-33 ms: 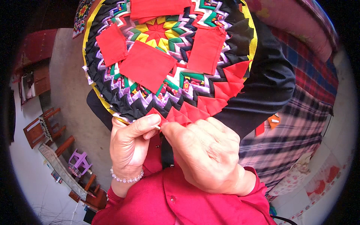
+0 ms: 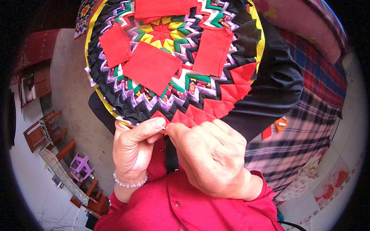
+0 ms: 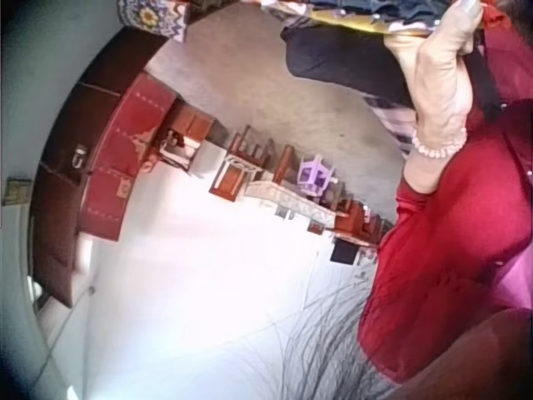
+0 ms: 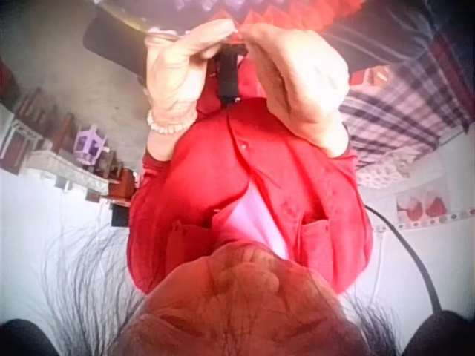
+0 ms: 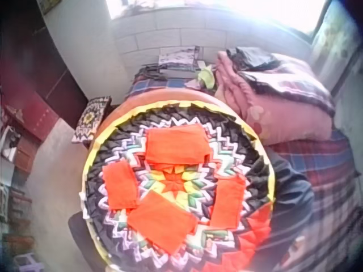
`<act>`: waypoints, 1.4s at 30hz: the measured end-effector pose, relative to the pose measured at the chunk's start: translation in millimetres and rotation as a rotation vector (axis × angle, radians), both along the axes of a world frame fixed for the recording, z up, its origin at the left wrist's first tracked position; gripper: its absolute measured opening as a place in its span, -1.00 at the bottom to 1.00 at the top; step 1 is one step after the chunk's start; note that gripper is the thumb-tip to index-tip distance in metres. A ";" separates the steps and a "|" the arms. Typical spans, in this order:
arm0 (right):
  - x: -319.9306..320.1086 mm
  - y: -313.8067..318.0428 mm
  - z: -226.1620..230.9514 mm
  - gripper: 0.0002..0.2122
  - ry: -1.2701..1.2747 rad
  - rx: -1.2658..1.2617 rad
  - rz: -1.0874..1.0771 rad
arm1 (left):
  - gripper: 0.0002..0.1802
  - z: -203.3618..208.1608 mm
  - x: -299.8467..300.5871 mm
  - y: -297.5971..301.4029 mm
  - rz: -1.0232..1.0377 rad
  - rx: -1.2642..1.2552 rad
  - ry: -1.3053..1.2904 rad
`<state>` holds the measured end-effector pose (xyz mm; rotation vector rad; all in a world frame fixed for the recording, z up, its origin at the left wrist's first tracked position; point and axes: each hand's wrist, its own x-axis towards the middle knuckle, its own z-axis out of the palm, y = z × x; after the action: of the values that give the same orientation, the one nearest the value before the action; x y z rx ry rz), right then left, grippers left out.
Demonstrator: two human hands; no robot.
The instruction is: The person folds small pieces of red fabric into triangles and sews them onto a large circular colorful fabric pad using a needle and thread.
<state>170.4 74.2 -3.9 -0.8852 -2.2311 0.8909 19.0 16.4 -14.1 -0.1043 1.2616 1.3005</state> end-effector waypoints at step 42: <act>-11.9 0.3 1.9 -0.77 -0.097 -0.002 -0.029 | -0.96 -0.6 -4.0 -2.7 -0.030 0.058 0.165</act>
<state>158.4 74.5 -2.0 -0.9786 -2.2934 0.8537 15.0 13.7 -14.7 0.0646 1.3582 1.3396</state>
